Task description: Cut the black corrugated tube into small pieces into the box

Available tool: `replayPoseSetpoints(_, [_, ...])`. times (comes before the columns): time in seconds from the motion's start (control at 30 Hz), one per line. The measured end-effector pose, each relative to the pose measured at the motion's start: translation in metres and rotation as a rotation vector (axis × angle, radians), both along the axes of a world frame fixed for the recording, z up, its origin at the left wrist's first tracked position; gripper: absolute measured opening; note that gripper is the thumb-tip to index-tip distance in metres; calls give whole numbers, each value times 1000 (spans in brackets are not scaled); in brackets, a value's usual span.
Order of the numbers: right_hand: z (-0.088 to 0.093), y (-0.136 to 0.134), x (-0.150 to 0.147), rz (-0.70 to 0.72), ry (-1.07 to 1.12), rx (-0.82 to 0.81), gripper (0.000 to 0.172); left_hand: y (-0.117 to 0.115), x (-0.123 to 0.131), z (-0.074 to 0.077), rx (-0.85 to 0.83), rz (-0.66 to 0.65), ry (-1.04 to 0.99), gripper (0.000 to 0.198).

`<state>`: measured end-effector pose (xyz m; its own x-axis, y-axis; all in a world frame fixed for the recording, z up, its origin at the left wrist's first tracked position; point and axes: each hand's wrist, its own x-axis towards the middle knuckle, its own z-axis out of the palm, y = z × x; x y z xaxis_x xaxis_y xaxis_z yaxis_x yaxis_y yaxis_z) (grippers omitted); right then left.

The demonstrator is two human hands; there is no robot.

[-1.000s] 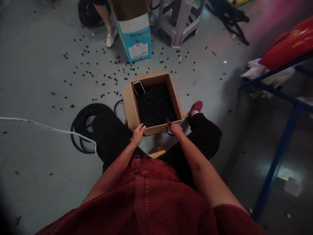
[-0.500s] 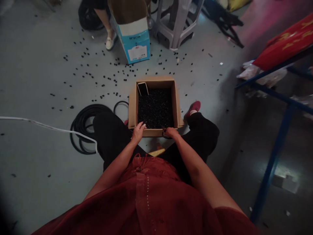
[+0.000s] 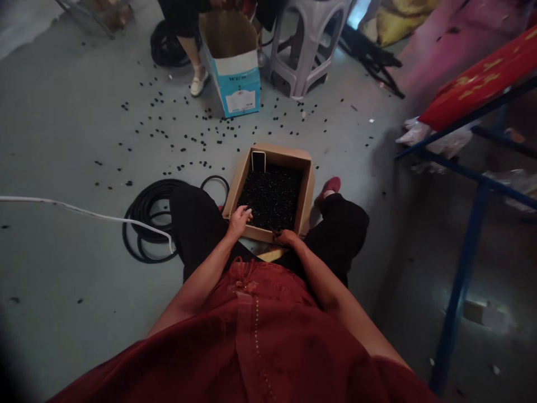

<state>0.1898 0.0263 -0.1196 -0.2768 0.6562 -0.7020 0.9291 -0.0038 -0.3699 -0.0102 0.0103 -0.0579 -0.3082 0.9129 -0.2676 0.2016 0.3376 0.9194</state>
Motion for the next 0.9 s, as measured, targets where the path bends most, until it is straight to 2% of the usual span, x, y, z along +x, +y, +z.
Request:
replayPoseSetpoints(0.1, [4, -9, 6, -108, 37, -4, 36, 24, -18, 16, 101, 7, 110, 33])
replayPoseSetpoints(0.17, [5, -10, 8, -192, 82, 19, 45, 55, -45, 38, 215, 100, 250, 35])
replayPoseSetpoints(0.27, [7, -8, 8, -321, 162, 31, 47, 109, -96, 88, 388, 241, 453, 44])
replayPoseSetpoints(0.33, [7, -7, 7, -399, 224, 17, 44, 133, -123, 123, 509, 229, 600, 50])
replayPoseSetpoints(0.4, [9, -7, 5, -469, 300, -10, 39, 142, -133, 151, 562, 161, 725, 53])
replayPoseSetpoints(0.47, [13, -8, 3, -532, 390, -55, 37, 137, -125, 167, 552, 43, 820, 56])
replayPoseSetpoints(0.6, [30, -14, -2, -630, 583, -190, 44, 97, -79, 173, 478, -253, 856, 51])
replayPoseSetpoints(0.67, [42, -20, -2, -652, 675, -240, 46, 68, -56, 174, 362, -427, 752, 43])
replayPoseSetpoints(0.77, [56, -29, 1, -742, 904, -367, 47, 27, -31, 175, 111, -648, 371, 31])
replayPoseSetpoints(0.83, [62, -35, 4, -826, 1073, -457, 47, 13, -14, 167, 7, -641, 112, 31])
replayPoseSetpoints(0.9, [67, -38, 7, -877, 1165, -487, 45, 11, 5, 151, -23, -531, -82, 32])
